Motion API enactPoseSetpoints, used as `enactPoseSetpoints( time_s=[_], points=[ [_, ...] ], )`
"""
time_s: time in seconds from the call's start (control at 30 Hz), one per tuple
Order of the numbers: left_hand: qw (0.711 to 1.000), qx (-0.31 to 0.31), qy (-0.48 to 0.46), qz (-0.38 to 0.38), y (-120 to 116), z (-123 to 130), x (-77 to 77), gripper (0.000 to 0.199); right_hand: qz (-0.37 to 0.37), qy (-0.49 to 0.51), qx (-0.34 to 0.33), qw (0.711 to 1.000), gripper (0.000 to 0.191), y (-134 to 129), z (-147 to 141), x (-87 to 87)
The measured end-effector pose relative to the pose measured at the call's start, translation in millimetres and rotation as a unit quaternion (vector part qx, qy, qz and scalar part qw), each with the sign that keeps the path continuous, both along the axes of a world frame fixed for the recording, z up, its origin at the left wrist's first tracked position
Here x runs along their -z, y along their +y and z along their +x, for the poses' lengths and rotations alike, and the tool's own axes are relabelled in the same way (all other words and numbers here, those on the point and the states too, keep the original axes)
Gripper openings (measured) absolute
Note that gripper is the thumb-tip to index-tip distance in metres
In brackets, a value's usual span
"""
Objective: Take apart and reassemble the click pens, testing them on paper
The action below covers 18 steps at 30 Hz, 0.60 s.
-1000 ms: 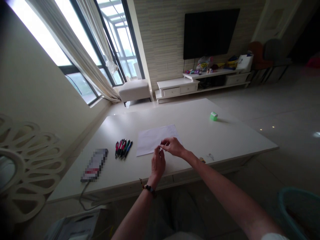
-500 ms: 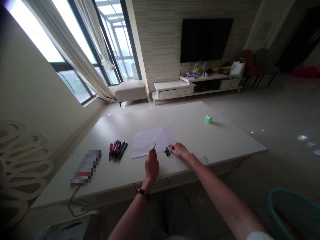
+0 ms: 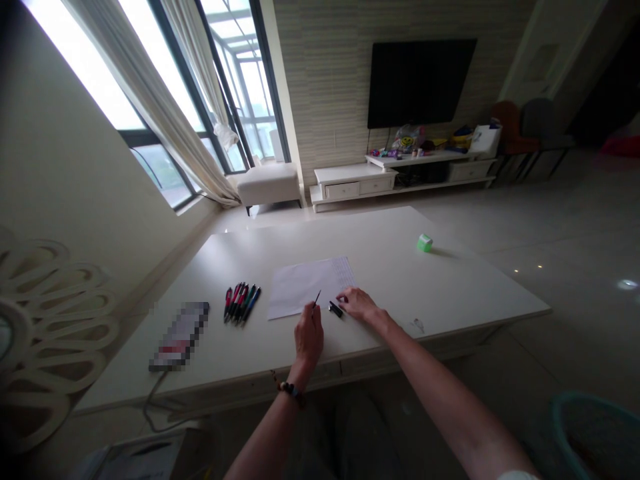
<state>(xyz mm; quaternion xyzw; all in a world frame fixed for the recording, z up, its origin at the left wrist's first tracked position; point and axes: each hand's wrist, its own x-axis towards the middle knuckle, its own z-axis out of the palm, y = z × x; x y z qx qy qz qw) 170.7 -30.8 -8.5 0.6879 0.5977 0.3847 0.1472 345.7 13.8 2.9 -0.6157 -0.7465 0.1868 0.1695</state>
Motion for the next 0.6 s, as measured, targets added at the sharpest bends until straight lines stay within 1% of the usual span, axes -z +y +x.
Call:
enactPoseSetpoints(
  time_s=[0.1,0.23,0.33,0.4,0.43,0.47,0.5,0.57,0.6],
  points=[
    [1.0,0.0,0.011,-0.007,-1,0,-2.1,0.026,0.008,0.007,0.013,1.0,0.025,1,-3,-1.7],
    [0.999,0.0,0.028,-0.023,-1,0,-4.5,0.025,0.013,0.027,0.037,0.999,0.017,1,-5,-0.2],
    [0.999,-0.001,0.04,-0.033,-1,0,-5.5,0.024,0.017,0.07,0.065,0.995,0.013,1,-4,4.9],
    [0.998,0.0,0.047,-0.036,-1,0,-5.4,0.025,0.03,0.127,0.093,0.987,0.009,1,-5,7.3],
    [0.998,0.001,0.05,-0.036,-1,0,-5.1,0.025,0.039,0.172,0.108,0.978,0.007,1,-6,7.1],
    [0.998,0.003,0.052,-0.036,-1,0,-4.7,0.024,0.049,0.232,0.125,0.964,0.007,0,-7,5.6],
    [0.998,0.007,0.055,-0.035,-1,0,-4.1,0.024,0.059,0.301,0.14,0.941,0.012,-2,-10,2.7],
    [0.998,0.018,0.058,-0.026,-1,0,-3.0,0.024,0.076,0.438,0.16,0.881,0.026,-5,-18,-6.9],
    [0.998,0.025,0.061,-0.019,-1,0,-2.5,0.024,0.082,0.491,0.163,0.852,0.031,-7,-23,-12.9]
  ],
)
